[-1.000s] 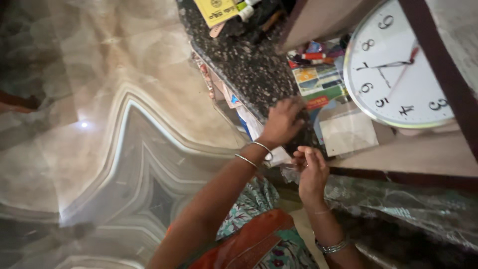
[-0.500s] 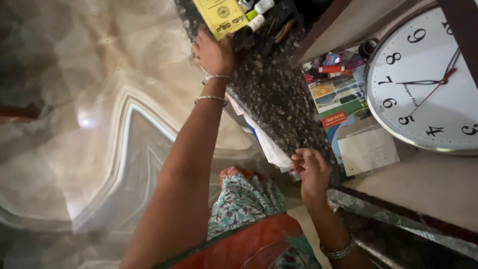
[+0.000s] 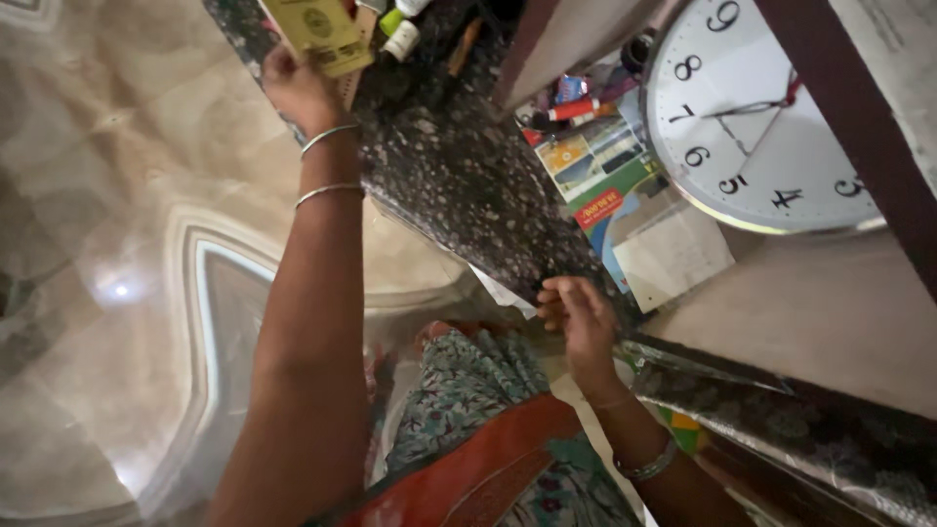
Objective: The person organizes various small items on a cluttered countertop, including a watch, bottles, papers, and a wallet. They pick up, inspect, and reposition each item, then move to a nearby table to handle a booklet and other objects.
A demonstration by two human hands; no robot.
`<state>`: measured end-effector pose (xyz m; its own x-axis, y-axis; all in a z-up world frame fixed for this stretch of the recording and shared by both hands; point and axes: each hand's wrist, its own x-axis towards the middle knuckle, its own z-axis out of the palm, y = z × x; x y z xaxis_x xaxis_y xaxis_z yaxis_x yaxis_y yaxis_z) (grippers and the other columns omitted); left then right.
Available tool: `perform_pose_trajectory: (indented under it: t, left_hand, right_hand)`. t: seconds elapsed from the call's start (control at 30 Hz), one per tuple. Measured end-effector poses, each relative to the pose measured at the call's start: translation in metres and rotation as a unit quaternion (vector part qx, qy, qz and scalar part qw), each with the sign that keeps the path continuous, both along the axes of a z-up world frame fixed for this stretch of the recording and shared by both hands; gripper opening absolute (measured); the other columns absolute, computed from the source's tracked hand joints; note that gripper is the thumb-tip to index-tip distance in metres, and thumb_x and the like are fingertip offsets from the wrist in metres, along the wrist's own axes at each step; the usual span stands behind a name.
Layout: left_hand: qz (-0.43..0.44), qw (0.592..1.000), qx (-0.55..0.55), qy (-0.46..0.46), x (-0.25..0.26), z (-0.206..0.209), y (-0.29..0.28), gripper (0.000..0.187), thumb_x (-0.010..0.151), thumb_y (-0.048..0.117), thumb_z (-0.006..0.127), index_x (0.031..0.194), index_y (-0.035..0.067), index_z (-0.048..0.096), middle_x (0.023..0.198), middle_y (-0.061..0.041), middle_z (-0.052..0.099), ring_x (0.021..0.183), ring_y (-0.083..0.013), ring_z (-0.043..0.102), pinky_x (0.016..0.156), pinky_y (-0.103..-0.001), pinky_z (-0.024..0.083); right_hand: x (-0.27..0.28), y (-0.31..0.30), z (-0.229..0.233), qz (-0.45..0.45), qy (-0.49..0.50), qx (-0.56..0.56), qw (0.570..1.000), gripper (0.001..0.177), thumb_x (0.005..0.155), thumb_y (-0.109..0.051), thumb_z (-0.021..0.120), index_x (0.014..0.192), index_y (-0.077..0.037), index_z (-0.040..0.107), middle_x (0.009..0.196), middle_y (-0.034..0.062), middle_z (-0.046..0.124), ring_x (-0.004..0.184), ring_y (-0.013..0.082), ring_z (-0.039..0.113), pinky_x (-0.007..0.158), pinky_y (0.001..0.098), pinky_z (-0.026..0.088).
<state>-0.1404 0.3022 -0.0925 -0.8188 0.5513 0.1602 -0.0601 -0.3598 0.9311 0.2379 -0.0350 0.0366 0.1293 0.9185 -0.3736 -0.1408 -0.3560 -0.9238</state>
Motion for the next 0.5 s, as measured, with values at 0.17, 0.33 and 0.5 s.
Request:
perform_pose_trajectory:
  t: [0.17,0.33,0.5]
  left_hand:
    - [-0.096,0.956,0.153,-0.23,0.019,0.055,-0.094,0.016,0.096,0.003,0.068,0.109,-0.001,0.06,0.098,-0.013,0.069,0.086,-0.0246,0.071,0.071,-0.039,0.06]
    - [-0.202,0.947,0.024,-0.249,0.106,0.13,-0.231,0.021,0.097,0.007,0.064,0.118,0.005,0.06,0.105,-0.007,0.07,0.094,-0.0168,0.07,0.077,-0.032,0.06]
    - [-0.326,0.902,-0.229,-0.164,0.195,0.119,-0.31,0.022,0.099,0.011,0.071,0.118,-0.001,0.071,0.095,-0.009,0.069,0.074,-0.0145,0.058,0.062,-0.03,0.046]
  right_hand:
    - [0.002,-0.004,-0.007,0.027,0.019,0.015,0.999,0.042,0.101,-0.042,0.061,0.109,-0.002,0.07,0.091,0.0069,0.071,0.075,0.014,0.068,0.064,0.0287,0.053]
    - [0.005,-0.015,-0.001,0.024,0.039,-0.004,0.999,0.042,0.101,-0.041,0.06,0.112,-0.001,0.068,0.089,0.0063,0.071,0.073,0.013,0.067,0.062,0.0275,0.052]
    - [0.024,-0.028,0.008,0.031,0.116,-0.028,0.992,0.038,0.099,-0.039,0.054,0.119,-0.009,0.065,0.083,0.0052,0.07,0.062,0.0097,0.062,0.05,0.0224,0.048]
